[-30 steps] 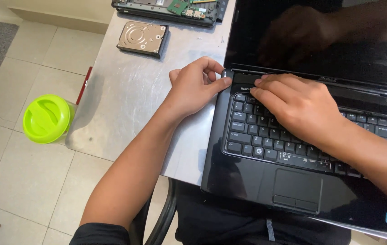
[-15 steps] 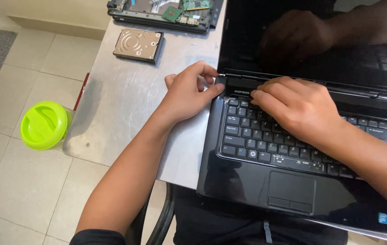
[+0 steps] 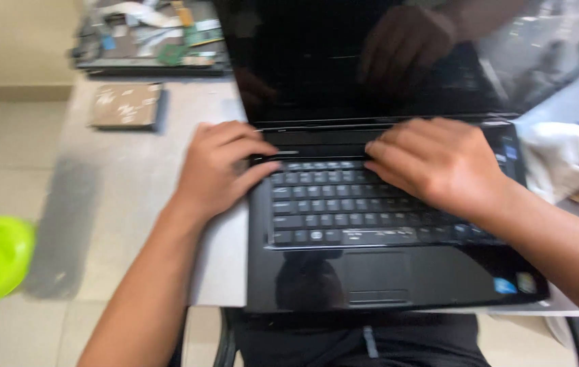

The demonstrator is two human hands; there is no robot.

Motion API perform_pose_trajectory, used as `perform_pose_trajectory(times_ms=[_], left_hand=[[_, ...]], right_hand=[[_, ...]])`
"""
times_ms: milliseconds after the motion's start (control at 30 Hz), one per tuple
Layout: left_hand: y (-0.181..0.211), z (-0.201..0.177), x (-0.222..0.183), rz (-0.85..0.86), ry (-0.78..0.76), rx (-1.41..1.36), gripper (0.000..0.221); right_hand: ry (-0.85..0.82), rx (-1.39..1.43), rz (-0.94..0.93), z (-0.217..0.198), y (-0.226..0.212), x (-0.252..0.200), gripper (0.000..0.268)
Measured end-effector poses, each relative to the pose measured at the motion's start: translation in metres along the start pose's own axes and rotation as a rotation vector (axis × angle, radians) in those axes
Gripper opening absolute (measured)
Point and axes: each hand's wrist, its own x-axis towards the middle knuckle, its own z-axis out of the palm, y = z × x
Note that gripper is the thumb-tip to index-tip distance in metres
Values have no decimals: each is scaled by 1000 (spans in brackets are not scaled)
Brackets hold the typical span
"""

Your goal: The person cleans a laptop with a cloth, pries off the keyboard bezel with their fingers, and then uses a screwdriver to remove internal screws.

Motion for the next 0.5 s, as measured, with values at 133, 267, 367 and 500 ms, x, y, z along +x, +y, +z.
perform_pose_trajectory(times_ms=[133, 267, 367, 500], left_hand=[[7, 0, 1, -10, 8, 11, 17], [10, 5, -1, -76, 76, 20, 16], [10, 10, -1, -129, 111, -43, 30], [13, 17, -2, -313, 304, -169, 40]], right_hand=[[-45, 33, 273, -18, 37, -53, 16], [-38, 29, 755, -20, 65, -119, 23], [389, 138, 912, -11, 69, -128, 29], [763, 607, 1255, 14, 89, -135, 25]])
